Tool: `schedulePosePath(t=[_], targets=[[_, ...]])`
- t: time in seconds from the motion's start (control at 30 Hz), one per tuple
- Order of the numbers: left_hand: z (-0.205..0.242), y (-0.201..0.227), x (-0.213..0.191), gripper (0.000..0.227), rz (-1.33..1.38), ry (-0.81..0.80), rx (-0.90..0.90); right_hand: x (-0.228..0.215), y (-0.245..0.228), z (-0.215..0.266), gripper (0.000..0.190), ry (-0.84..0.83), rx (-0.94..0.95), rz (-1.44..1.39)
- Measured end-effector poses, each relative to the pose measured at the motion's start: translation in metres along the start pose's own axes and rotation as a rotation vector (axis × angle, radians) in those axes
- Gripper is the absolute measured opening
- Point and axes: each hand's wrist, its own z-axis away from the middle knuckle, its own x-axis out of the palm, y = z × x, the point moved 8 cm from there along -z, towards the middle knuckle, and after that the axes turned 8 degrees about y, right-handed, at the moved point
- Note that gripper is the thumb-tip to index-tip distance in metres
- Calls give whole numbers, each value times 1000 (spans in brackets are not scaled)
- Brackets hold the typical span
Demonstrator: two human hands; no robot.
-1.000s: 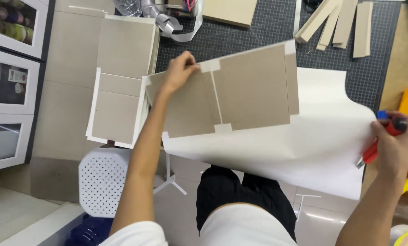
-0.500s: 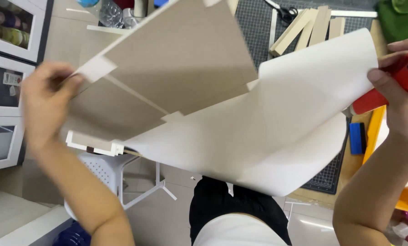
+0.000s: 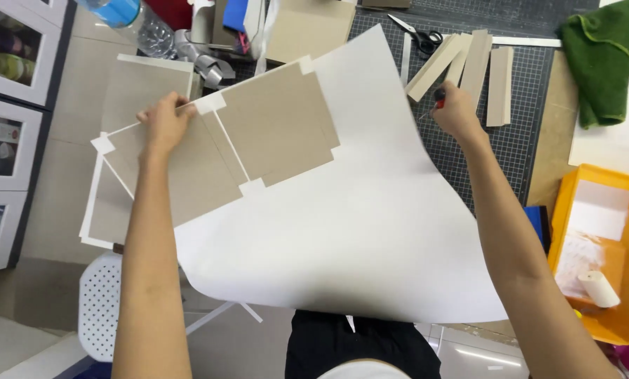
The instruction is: The person is cutting white paper to size using a utility knife and a square ruler, then applying glue to cardboard components with a roller to assemble them.
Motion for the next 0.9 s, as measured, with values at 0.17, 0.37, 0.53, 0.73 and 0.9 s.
schedulePosePath(t=[0.17,0.37,0.53,0.73,0.9], targets=[[86,87,17,70,-152,195,-10,-48,47,-18,46,129,254,-25],[240,230,118,79,47,-17,175,-60,157,-67,57,115,577,296],[271,269,146,72,14,-30,147,-54,178,-154,47,279,-60,571],[272,281,132,73,-271,209,211,-46,156,-181,24,137,-457,542],[276,283,129,71,-205,214,194,-65,146,-171,41,-332,-175,535]])
